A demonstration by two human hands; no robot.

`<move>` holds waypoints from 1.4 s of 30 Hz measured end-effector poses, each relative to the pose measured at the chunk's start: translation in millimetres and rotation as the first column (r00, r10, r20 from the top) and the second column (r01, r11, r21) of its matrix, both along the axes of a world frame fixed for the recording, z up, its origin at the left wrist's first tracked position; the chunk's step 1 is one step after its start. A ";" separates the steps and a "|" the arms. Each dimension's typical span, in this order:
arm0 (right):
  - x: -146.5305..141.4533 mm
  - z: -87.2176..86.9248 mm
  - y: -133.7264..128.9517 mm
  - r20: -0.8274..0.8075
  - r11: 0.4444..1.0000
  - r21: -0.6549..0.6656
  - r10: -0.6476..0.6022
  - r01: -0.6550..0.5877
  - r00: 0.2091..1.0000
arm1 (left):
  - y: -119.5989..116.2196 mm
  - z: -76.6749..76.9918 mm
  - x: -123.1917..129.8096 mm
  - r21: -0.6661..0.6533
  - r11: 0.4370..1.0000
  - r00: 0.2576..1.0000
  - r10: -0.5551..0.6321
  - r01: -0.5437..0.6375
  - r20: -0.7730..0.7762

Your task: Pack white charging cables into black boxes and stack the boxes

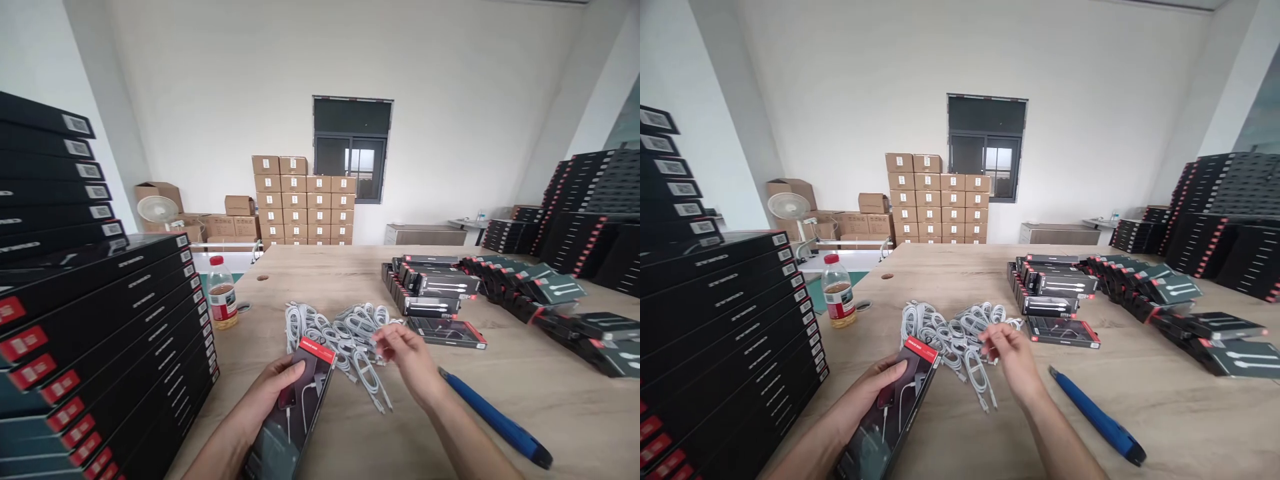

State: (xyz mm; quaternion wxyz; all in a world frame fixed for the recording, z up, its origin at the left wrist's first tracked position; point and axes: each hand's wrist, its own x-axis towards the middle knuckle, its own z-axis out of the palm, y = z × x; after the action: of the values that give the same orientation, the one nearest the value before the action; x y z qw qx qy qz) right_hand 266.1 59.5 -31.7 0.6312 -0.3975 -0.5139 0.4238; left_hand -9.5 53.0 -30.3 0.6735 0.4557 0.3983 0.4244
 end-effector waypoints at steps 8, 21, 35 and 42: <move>-35.8 -12.3 -6.0 -0.083 0.915 -0.193 0.345 -0.355 0.935 | -17.1 9.7 1.0 0.186 0.952 0.960 -0.208 0.243 -0.187; -61.9 -13.4 -32.2 -0.168 0.767 -0.370 0.500 -0.524 0.850 | -19.6 -0.1 -5.3 0.090 0.944 0.936 -0.295 0.316 -0.194; -65.2 -11.1 -28.5 -0.281 0.801 -0.164 0.521 -0.575 0.806 | -7.2 5.6 -8.8 0.096 0.984 0.979 0.133 -0.149 0.157; -60.0 -10.5 -40.9 0.172 0.763 -0.308 0.632 -0.568 0.756 | 4.4 13.2 -1.5 -0.239 0.875 0.851 0.472 -0.421 0.231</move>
State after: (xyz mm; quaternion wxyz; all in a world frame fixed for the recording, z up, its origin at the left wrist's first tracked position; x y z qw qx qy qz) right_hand 206.1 18.6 -42.2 0.3334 -0.3356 -0.6398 0.6057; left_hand -11.0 57.4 -17.1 0.6440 0.2227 0.4298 0.5924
